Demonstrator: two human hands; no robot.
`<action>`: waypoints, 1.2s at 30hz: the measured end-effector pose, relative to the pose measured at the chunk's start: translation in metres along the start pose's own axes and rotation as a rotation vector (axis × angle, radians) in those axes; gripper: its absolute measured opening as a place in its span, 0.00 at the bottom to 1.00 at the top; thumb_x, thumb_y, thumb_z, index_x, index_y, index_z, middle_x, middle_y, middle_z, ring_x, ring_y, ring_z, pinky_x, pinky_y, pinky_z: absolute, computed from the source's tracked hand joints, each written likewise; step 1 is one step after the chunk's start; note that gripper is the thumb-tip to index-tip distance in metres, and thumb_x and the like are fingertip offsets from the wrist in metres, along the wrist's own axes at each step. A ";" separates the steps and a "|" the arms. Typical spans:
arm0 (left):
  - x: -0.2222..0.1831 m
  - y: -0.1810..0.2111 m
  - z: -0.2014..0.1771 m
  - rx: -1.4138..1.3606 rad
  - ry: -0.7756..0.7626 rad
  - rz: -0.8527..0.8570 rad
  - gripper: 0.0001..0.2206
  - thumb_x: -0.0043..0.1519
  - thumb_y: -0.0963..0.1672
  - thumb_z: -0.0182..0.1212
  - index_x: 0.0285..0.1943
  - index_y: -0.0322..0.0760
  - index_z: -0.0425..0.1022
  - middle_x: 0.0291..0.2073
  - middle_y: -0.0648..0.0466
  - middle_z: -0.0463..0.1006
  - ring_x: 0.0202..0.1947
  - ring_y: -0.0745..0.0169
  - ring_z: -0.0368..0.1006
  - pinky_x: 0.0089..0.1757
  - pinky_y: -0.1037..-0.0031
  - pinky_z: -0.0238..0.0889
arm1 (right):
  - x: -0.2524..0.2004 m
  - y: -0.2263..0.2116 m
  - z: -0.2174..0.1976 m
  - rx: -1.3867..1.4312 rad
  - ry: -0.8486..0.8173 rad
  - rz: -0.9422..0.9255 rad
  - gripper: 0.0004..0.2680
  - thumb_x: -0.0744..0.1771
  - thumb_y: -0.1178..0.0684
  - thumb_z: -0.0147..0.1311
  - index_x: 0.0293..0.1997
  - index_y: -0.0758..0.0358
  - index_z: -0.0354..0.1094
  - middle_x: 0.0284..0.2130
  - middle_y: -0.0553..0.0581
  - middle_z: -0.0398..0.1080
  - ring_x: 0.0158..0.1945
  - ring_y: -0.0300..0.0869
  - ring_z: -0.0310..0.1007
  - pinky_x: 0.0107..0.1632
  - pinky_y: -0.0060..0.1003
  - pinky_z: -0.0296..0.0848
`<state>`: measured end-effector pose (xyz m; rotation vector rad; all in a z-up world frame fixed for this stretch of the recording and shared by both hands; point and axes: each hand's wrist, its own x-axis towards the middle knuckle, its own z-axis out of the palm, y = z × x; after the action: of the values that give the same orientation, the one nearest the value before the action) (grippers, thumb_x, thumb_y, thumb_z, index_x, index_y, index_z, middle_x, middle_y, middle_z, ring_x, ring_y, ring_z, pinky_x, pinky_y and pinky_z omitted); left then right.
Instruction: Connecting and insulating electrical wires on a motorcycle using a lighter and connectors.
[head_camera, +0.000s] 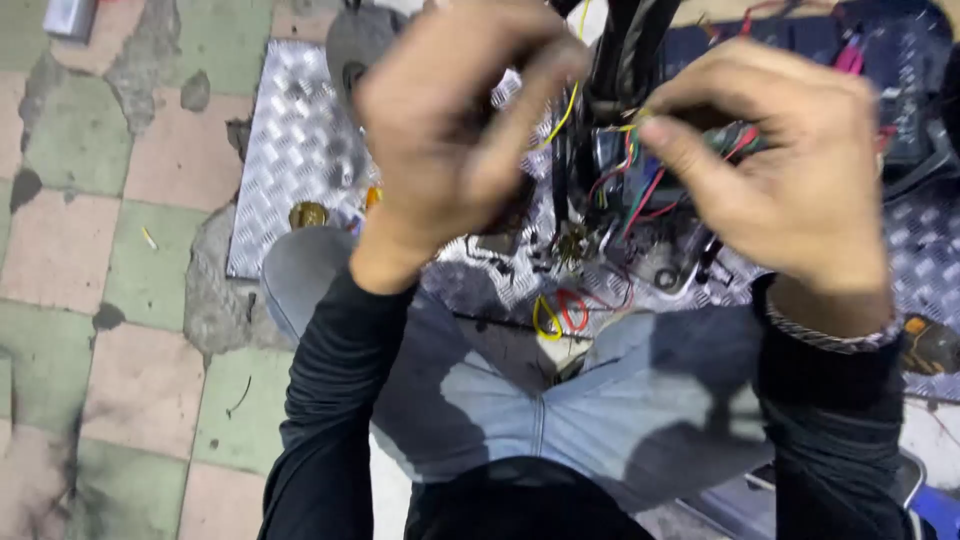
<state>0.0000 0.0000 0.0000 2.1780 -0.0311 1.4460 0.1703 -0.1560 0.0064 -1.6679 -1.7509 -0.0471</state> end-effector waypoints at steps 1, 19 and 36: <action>-0.012 -0.002 -0.004 -0.003 -0.005 -0.016 0.07 0.62 0.32 0.68 0.45 0.26 0.76 0.36 0.48 0.78 0.34 0.55 0.70 0.40 0.68 0.64 | -0.006 0.000 0.000 0.008 -0.010 0.011 0.04 0.68 0.72 0.63 0.46 0.83 0.75 0.39 0.66 0.73 0.35 0.49 0.67 0.43 0.39 0.65; -0.220 -0.020 0.083 -0.135 -0.129 -0.558 0.12 0.58 0.35 0.68 0.50 0.31 0.76 0.60 0.45 0.69 0.50 0.53 0.75 0.52 0.69 0.71 | -0.099 0.016 0.079 -0.226 -0.068 -0.141 0.12 0.63 0.66 0.62 0.51 0.63 0.76 0.49 0.53 0.77 0.47 0.44 0.77 0.48 0.35 0.70; -0.174 -0.009 0.061 -0.131 0.340 -0.476 0.06 0.58 0.42 0.72 0.39 0.35 0.81 0.34 0.48 0.81 0.39 0.47 0.79 0.45 0.59 0.71 | -0.059 0.017 0.103 0.278 0.137 -0.024 0.02 0.66 0.61 0.63 0.39 0.62 0.78 0.36 0.55 0.80 0.31 0.47 0.75 0.33 0.37 0.74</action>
<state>-0.0200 -0.0640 -0.1720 1.6604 0.4664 1.4566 0.1338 -0.1542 -0.1077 -1.4093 -1.5950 0.0669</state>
